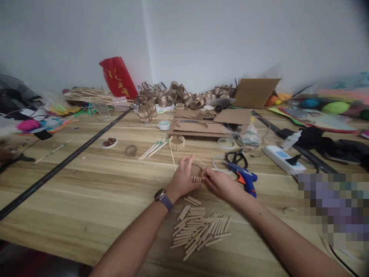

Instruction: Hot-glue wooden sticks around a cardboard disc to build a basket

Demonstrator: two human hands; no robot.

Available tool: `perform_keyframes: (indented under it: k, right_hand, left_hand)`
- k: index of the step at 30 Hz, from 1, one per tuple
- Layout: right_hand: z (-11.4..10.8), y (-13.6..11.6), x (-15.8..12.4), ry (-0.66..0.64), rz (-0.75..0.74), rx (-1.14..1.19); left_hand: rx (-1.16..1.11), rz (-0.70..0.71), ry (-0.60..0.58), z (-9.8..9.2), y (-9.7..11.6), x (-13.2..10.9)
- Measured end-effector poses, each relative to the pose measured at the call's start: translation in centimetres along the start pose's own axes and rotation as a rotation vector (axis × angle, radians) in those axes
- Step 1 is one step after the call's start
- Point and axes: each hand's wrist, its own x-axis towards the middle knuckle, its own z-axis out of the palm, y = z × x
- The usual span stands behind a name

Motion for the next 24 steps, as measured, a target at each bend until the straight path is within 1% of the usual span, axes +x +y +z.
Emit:
perform_keyframes:
  k: [5, 14, 20, 24]
  right_hand:
    - [0.32, 0.03, 0.01, -0.008, 0.027, -0.049]
    - [0.22, -0.21, -0.12, -0.009, 0.032, -0.052]
    - [0.20, -0.14, -0.14, -0.012, 0.046, -0.049]
    - [-0.06, -0.35, -0.11, -0.010, 0.046, -0.034]
  left_hand:
    - [0.003, 0.011, 0.000, 0.02, -0.08, 0.08]
    - [0.010, 0.015, -0.003, -0.21, 0.23, 0.15]
    - [-0.022, 0.003, -0.040, -0.23, -0.03, 0.02]
    - [-0.034, 0.001, -0.015, -0.11, -0.19, 0.04]
